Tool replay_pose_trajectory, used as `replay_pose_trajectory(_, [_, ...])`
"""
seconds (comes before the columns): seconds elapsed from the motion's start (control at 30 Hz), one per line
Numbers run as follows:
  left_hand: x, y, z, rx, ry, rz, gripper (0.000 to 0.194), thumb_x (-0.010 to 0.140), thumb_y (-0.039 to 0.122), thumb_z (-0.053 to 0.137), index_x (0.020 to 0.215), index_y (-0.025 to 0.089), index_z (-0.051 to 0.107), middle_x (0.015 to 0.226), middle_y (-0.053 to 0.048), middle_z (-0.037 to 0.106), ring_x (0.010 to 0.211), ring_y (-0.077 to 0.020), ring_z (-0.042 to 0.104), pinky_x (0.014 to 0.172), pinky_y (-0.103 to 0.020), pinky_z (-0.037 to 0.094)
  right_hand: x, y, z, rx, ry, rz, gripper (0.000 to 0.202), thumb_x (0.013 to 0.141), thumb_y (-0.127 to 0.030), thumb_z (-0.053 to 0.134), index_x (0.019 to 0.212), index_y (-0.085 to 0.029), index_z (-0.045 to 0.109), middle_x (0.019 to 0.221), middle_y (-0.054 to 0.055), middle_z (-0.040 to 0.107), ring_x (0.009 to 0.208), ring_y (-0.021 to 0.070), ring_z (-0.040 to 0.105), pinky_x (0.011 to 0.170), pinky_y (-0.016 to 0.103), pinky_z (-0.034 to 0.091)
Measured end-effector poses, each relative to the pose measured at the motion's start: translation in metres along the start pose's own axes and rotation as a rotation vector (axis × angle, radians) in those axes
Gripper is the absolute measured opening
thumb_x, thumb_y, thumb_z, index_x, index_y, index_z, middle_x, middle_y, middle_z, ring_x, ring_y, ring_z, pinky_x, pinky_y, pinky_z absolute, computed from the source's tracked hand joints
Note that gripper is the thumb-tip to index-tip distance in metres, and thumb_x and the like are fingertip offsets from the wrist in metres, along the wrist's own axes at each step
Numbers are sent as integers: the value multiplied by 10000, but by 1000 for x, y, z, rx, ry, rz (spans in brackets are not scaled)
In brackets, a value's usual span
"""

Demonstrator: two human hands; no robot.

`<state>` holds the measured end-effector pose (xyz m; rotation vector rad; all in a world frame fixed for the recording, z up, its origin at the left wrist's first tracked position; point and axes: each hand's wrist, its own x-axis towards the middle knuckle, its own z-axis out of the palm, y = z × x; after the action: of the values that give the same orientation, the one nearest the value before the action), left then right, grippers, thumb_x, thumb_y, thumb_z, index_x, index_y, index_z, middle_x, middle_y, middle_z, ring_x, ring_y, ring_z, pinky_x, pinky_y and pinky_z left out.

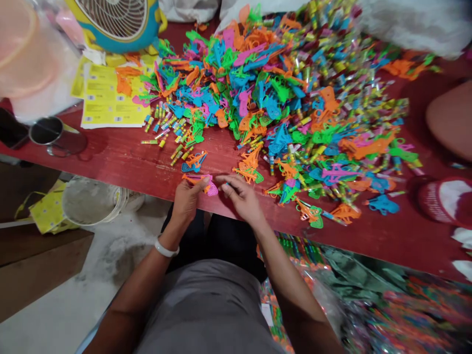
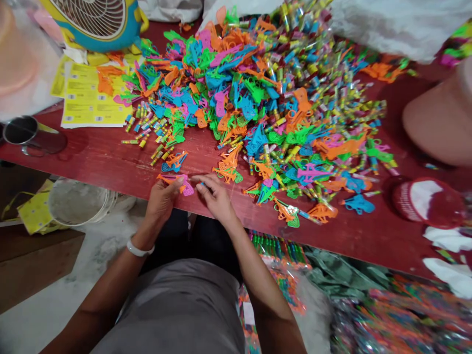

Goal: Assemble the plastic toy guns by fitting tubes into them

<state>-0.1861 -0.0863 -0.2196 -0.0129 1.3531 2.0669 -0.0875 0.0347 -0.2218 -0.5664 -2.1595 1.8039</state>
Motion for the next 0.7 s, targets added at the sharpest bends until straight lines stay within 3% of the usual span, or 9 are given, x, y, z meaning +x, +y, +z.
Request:
replay_pose_trajectory(0.13, [-4,8,1,114,-103,-36,283,641,366,897,795,171,761,736,-9,731,685,-139,644,757,-293,515,6,-3,-9,17,-61,11,339,954,-471,591,1182,-258,723,954,39,716,741,156,639,747,322,524])
replay_pose_trajectory(0.23, [-6,10,2,145,-131,-29,292,646,395,894,792,176,768,732,-18,736,692,-155,657,757,-308,531,6,-2,-6,13,-53,3,324,936,-453,614,1173,-256,714,1065,47,730,857,174,661,833,335,533])
replay_pose_trajectory(0.33, [-6,8,0,166,-156,-26,292,659,412,886,790,176,773,730,-20,739,687,-153,657,750,-303,535,4,1,-4,51,-61,35,325,939,-459,603,1152,-235,704,1001,43,728,824,168,663,825,330,538])
replay_pose_trajectory(0.7, [-3,-2,-6,200,-142,1,238,727,369,842,825,169,759,749,-13,722,677,-142,638,716,-284,516,3,6,-2,-113,-31,-66,369,954,-519,568,1141,-261,753,905,47,729,739,189,649,784,362,554])
